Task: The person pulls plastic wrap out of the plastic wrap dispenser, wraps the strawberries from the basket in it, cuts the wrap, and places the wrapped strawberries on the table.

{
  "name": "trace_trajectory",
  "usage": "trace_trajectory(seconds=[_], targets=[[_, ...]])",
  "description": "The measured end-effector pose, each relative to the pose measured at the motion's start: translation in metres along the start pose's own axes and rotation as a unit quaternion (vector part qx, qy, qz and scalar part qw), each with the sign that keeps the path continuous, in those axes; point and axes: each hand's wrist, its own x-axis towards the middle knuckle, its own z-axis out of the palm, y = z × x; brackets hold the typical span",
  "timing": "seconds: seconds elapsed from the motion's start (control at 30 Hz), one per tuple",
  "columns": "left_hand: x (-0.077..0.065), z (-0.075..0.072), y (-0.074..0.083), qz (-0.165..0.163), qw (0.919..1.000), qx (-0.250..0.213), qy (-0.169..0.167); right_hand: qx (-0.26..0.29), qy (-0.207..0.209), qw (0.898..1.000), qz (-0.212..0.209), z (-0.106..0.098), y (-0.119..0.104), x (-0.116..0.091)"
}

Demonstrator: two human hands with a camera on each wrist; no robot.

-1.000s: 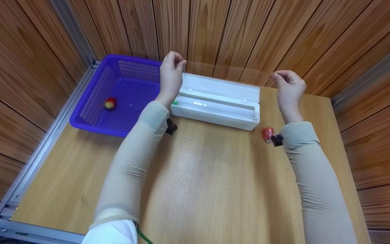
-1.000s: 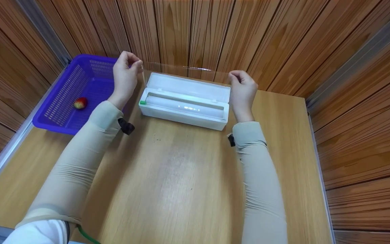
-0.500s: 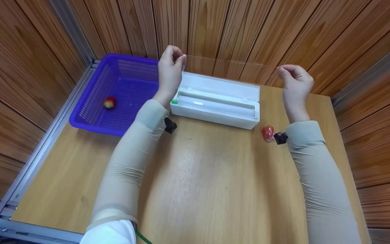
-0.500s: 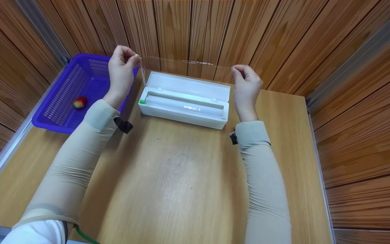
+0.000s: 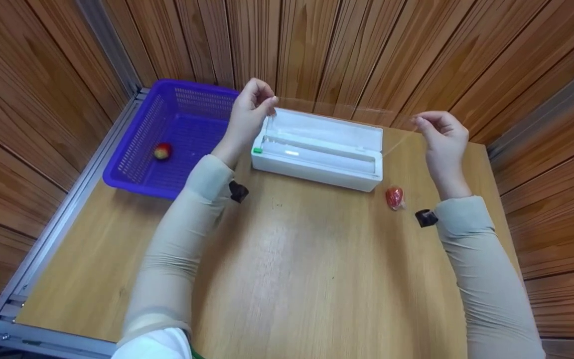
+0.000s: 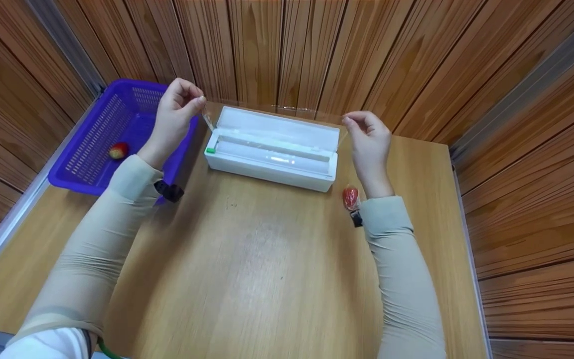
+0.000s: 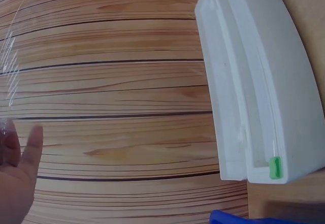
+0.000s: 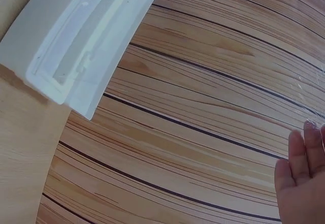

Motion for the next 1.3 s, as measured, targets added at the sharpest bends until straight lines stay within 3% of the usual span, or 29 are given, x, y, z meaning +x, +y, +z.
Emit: trace_trajectory(seconds=[0.27,0.53,0.73,0.93,1.1,1.3], targets=[[-0.010,-0.006,-0.003,-0.021,0.9954,-0.014,-0.092,0.021,-0.066,0.998,-0.011,-0.015,0.010,-0.017],[-0.012,-0.011,-0.022,-0.051,0.9772,-0.014,-0.206,0.076,-0.146,0.986,-0.033,-0.026,0.016,-0.037],[-0.015,-0.013,-0.043,-0.066,0.9534,0.031,-0.293,0.084,-0.211,0.974,-0.018,-0.033,0.021,-0.051],[-0.026,-0.013,-0.052,-0.078,0.9274,0.068,-0.359,0.116,-0.309,0.944,-0.023,-0.037,0.029,-0.060],[-0.038,-0.014,-0.062,-0.115,0.9067,0.065,-0.401,0.125,-0.361,0.924,-0.033,-0.037,0.039,-0.068],[-0.053,-0.015,-0.079,-0.172,0.8789,0.108,-0.432,0.085,-0.387,0.918,-0.009,-0.035,0.050,-0.079]])
